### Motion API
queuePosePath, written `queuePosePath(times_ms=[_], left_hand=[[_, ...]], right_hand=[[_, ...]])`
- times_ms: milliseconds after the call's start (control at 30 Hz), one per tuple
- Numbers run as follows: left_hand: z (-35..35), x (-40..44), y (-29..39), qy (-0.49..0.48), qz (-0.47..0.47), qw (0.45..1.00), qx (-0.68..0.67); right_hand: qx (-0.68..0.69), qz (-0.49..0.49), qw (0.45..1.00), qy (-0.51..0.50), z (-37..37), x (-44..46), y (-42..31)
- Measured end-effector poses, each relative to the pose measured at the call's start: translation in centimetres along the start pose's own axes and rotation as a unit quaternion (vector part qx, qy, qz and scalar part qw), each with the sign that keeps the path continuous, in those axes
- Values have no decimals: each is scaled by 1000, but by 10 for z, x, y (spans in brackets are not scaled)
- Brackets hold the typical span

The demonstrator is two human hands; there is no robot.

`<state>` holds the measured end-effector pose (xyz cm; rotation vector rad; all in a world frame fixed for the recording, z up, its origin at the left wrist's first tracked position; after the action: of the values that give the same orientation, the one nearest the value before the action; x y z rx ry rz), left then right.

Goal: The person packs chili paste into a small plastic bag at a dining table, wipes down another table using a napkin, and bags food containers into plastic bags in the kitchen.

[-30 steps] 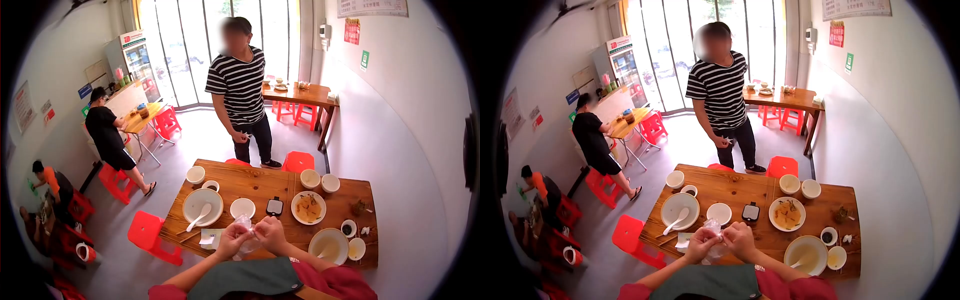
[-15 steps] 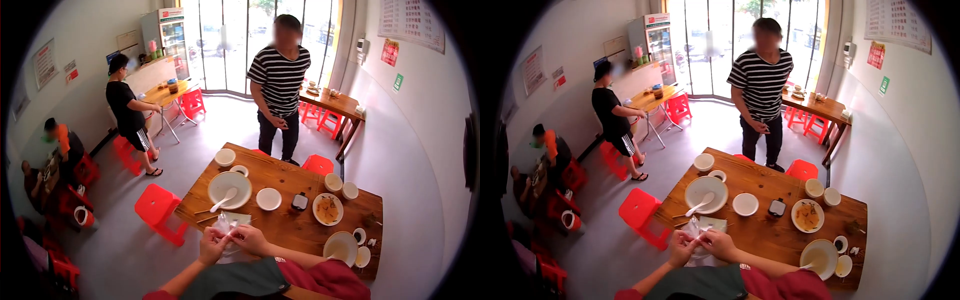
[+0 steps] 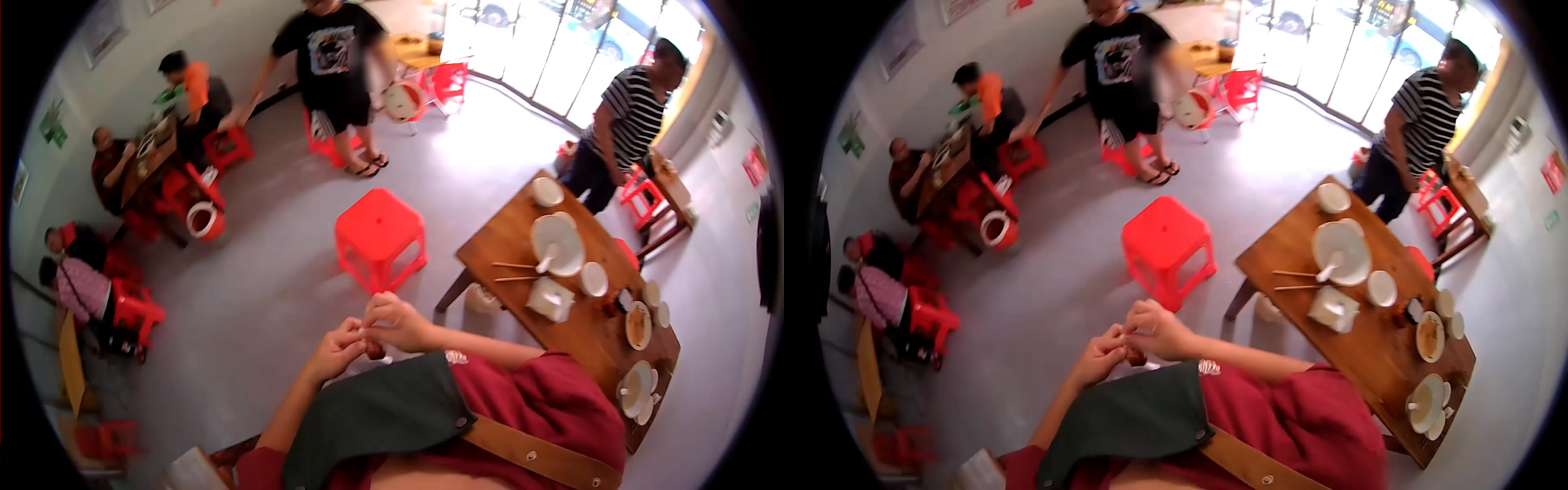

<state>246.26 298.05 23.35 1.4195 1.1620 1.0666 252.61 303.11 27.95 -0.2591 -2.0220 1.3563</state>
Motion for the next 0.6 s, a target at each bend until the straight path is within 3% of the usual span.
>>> queuePosePath(times_ms=[167,367,433,467,533,567,600], left_hand=[[-53,-8,-16,15,-66,997,-39],[-138,6,-51,92,-101,991,-8],[-183,9,-87,189,-191,963,-35],[-188,23,-97,156,-211,964,-35],[-243,32,-96,380,-158,911,-35],[-240,53,-98,363,-170,916,-35],[-236,68,-102,400,-194,890,-101]], right_hand=[[-37,-29,997,-66,47,55,20],[-2,-67,998,0,69,116,70],[115,77,988,72,61,139,109],[117,98,983,104,57,145,129],[110,227,968,2,81,148,182],[148,267,951,-43,89,149,194],[163,252,954,-22,89,151,204]])
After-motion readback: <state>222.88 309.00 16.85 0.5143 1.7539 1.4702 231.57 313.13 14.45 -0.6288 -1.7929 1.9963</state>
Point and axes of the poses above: each hand's wrist, its own x-axis towards the middle knuckle, its own z-axis out of the palm, y = z × x, the point moved 10 cm from there along x, towards the middle knuckle, and after that the axes turned 8 degrees about x, right-handed, at the moved point
